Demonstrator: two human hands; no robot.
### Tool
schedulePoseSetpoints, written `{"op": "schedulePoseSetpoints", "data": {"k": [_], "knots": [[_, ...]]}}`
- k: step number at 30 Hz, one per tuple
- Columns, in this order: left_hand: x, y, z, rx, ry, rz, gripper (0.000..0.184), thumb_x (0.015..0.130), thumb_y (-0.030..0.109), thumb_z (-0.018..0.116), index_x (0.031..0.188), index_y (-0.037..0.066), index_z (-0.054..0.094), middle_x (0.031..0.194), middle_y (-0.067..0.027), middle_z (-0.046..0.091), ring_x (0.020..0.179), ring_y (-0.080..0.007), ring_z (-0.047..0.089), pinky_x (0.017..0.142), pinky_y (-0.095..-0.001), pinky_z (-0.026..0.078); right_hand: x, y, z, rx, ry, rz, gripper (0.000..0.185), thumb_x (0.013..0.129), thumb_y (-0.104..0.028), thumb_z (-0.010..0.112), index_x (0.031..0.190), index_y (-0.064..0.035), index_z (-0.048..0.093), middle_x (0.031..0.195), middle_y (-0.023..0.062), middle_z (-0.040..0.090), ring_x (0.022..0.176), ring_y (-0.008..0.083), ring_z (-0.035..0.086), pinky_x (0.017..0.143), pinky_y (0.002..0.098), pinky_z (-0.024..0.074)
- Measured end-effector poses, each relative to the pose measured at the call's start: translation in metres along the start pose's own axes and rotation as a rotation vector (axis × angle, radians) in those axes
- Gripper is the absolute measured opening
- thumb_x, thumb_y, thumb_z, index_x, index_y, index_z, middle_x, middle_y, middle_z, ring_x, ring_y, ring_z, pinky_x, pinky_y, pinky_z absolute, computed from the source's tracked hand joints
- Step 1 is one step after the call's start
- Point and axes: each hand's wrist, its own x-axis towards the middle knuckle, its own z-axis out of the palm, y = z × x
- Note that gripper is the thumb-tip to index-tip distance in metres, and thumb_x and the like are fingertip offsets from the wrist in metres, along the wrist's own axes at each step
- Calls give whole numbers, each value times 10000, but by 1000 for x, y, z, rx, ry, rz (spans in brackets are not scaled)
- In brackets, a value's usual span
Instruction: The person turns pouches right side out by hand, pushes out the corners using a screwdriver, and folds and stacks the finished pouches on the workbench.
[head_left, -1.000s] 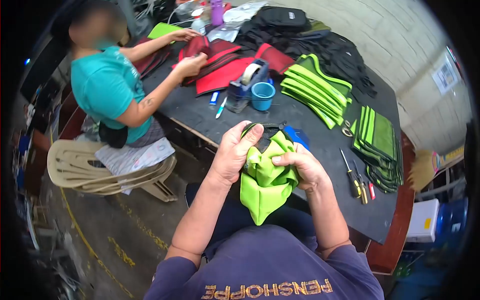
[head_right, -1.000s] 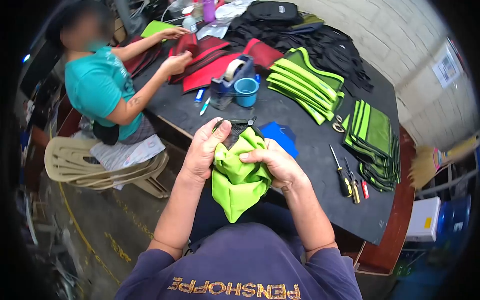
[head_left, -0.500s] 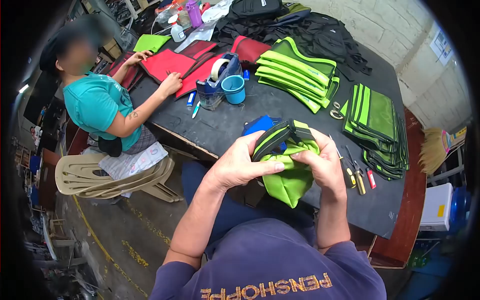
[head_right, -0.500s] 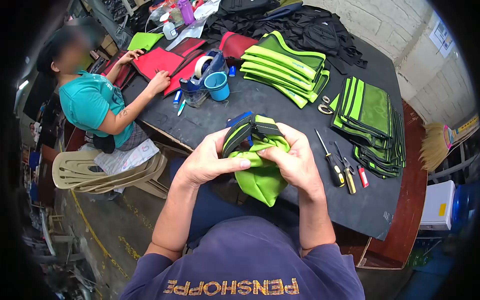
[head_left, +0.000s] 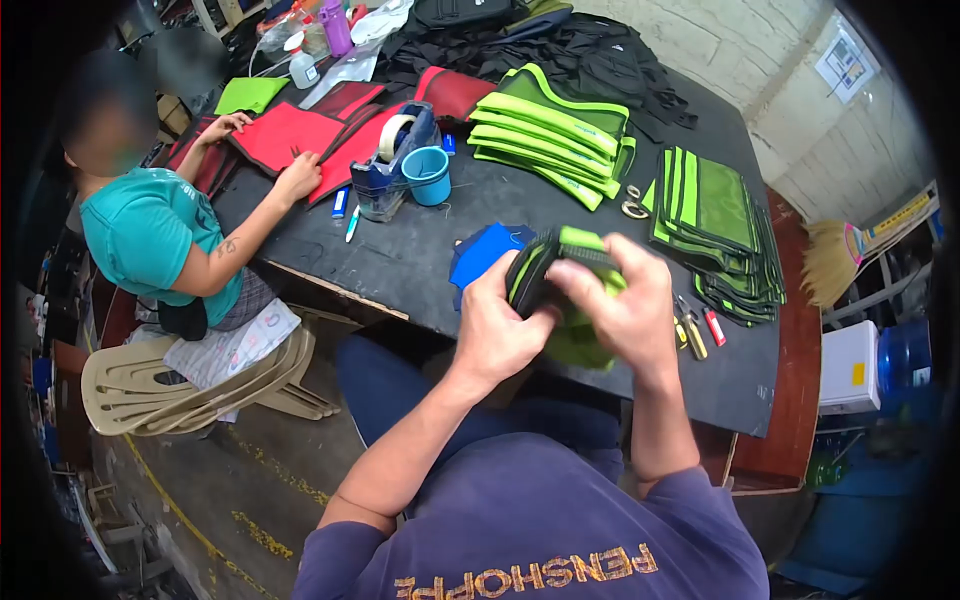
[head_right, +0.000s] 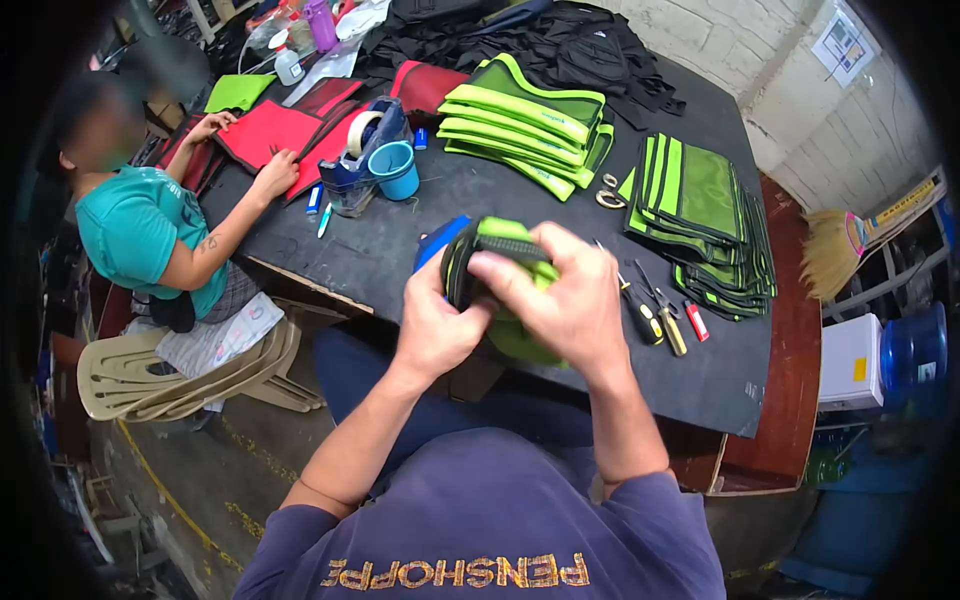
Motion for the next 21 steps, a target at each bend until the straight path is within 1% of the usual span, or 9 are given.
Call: {"op": "schedulePoseSetpoints", "data": {"k": [1,4,5,8,10,13,18,20,21], "knots": [[4,-2,2,198,54,83,384,837,-42,763,1208,33,696,1000,-2,725,915,-78,658,852,-261,543,-3,-1,-1,14,0,-8,236,858,-182,866,923,2,732,835,87,736,781,92,650,696,288,495],[19,5,15,115,47,150,411,804,-49,768,1200,42,700,998,-3,723,907,-89,655,836,-268,536,-20,6,-10,-70,106,-279,250,790,-145,875,931,-27,705,796,89,674,725,205,615,677,360,471],[21,8,22,64,37,175,425,788,-52,770,1196,47,702,997,-3,722,904,-94,653,827,-272,533,-24,12,-15,-55,113,-271,250,790,-145,875,931,-27,705,796,89,674,725,205,615,677,360,471],[19,17,34,141,84,146,406,777,-26,793,1168,36,700,1006,-13,713,905,-97,644,816,-273,523,-29,26,-26,-102,200,-484,297,723,-92,841,960,-57,664,815,100,621,732,323,565,678,422,445],[19,16,45,186,119,139,399,771,-13,805,1153,31,699,1011,-17,708,905,-99,639,810,-273,519,-35,23,-29,-75,183,-506,307,718,-74,816,978,-56,654,839,108,619,744,333,568,687,428,448],[28,0,65,-109,204,211,384,753,11,827,1112,22,692,1009,-26,686,907,-95,630,797,-259,510,-39,25,-36,-45,147,-560,335,708,-37,766,1015,-54,632,886,125,614,768,353,573,705,439,454],[38,-10,68,187,300,371,356,780,36,833,1105,18,689,997,-27,673,902,-111,637,809,-262,522,-35,48,-29,58,353,-541,330,725,-79,749,1039,-58,650,948,148,644,796,353,644,742,437,502],[39,-1,77,259,243,416,261,869,99,780,1102,30,685,1021,-34,657,920,-105,613,820,-263,508,-34,53,-27,122,400,-552,321,732,-84,738,1039,-55,648,963,160,652,812,356,656,739,431,515],[36,4,82,216,225,359,275,857,92,797,1101,28,686,1026,-39,666,927,-113,627,824,-266,514,-35,54,-30,130,436,-527,293,739,-82,732,1014,-52,634,952,164,658,817,353,668,726,425,524]]}}
